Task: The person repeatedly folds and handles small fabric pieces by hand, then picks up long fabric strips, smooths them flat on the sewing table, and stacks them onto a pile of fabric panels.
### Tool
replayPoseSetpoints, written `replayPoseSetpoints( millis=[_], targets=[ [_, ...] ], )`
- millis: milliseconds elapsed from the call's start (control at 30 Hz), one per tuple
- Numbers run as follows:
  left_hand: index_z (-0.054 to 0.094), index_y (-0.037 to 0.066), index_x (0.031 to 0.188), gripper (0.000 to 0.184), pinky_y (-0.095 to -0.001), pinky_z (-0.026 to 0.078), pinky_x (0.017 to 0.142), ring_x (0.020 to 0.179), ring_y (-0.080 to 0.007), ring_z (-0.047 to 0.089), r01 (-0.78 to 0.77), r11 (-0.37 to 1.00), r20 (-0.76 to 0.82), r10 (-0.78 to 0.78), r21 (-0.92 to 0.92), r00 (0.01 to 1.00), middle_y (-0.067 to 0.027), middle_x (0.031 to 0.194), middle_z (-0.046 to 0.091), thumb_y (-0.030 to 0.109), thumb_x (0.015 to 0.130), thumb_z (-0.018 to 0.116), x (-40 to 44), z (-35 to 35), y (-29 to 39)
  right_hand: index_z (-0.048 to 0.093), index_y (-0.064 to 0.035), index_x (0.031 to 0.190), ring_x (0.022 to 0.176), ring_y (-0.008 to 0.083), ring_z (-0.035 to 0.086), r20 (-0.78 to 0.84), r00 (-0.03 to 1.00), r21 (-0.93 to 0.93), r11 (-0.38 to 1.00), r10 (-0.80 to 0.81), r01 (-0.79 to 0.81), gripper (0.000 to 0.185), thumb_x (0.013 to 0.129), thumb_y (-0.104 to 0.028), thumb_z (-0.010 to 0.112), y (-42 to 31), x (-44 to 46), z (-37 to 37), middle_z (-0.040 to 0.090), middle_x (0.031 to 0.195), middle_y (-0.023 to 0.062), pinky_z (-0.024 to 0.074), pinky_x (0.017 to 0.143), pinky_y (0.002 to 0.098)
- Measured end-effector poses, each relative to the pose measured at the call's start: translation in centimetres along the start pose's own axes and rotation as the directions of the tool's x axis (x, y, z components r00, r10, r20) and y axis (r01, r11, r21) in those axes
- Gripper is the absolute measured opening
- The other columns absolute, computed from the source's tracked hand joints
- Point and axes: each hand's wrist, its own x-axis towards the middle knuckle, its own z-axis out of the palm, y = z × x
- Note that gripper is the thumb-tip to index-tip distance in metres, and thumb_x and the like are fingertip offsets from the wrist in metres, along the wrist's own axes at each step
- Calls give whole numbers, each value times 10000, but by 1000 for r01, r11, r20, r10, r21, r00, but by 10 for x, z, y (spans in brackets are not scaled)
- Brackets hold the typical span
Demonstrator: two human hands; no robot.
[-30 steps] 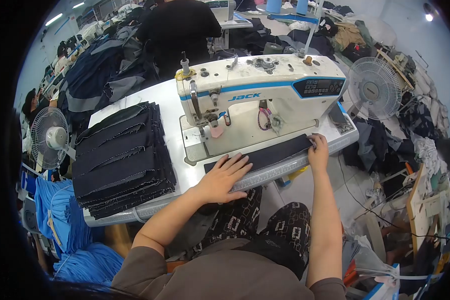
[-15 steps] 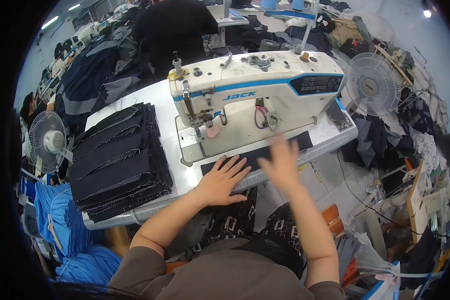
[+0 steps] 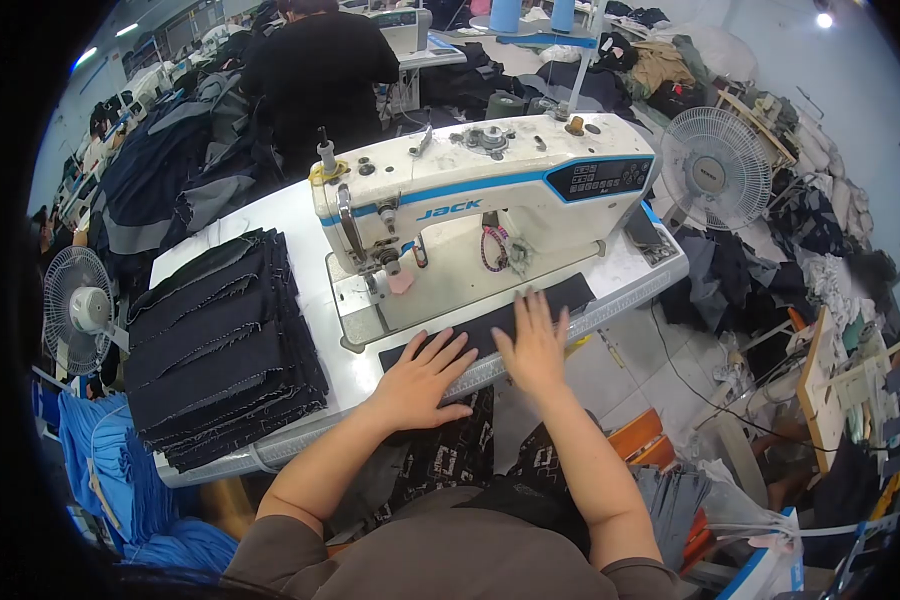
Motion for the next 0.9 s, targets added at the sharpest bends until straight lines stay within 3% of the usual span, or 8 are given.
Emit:
replayPoseSetpoints(
  millis=[133,267,333,400,467,600,733,900],
  targets=[
    [438,61,1352,715,-494,191,1119,1361,-317,296,11,999,-16,-12,-53,1000,-173,1424,390,499,809,593,0,1,-1,359,-60,1408,1414,290,188,17,977,22,977,211,-211,637,903,-429,478,30,-3,-7,319,1483,123,36,1090,618],
    [474,58,1322,672,-506,210,1105,1345,-335,317,50,990,15,-49,-135,999,-194,1397,416,479,813,598,15,-2,-2,327,-73,1429,1427,295,139,73,979,40,980,189,-193,658,900,-433,481,38,-2,-5,267,1512,107,31,1084,624],
    [501,55,1295,628,-516,224,1092,1325,-357,336,307,945,273,-267,-114,924,-219,1368,436,457,821,597,45,-24,17,310,-90,1440,1432,294,121,100,976,37,979,195,-199,655,902,-424,478,39,-2,-8,252,1518,105,28,1086,618],
    [467,28,1317,667,-523,222,1090,1323,-361,333,258,962,162,-241,-93,957,-236,1372,420,471,830,577,58,0,21,293,-108,1451,1437,293,103,123,974,35,980,192,-198,654,903,-416,476,39,-1,-9,237,1525,102,26,1088,613],
    [420,-11,1341,730,-521,213,1096,1338,-348,315,43,999,-150,-38,33,988,-231,1396,394,496,834,556,61,40,20,329,-59,1424,1424,293,151,120,973,35,979,195,-201,653,891,-399,492,38,-1,-11,270,1509,117,39,1084,623],
    [382,-39,1359,769,-502,175,1119,1363,-335,276,39,998,-100,-34,50,994,-222,1424,362,517,847,526,60,38,21,348,-45,1407,1409,280,202,110,970,-23,976,217,-216,628,879,-348,502,24,2,-15,313,1484,128,42,1086,623],
    [338,-32,1386,786,-503,151,1127,1382,-328,245,51,995,-43,-47,81,998,-215,1452,324,535,863,491,61,35,20,399,-44,1374,1378,269,278,-1,998,-48,997,62,-62,572,878,-309,502,15,7,0,373,1447,123,48,1092,615],
    [375,-50,1360,770,-508,148,1128,1377,-313,262,10,1000,-90,-12,-23,996,-219,1429,357,515,855,516,58,39,14,366,-133,1416,1412,272,195,65,971,-44,973,229,-227,593,894,-390,480,43,10,-10,311,1492,84,52,1077,642]
  ],
)
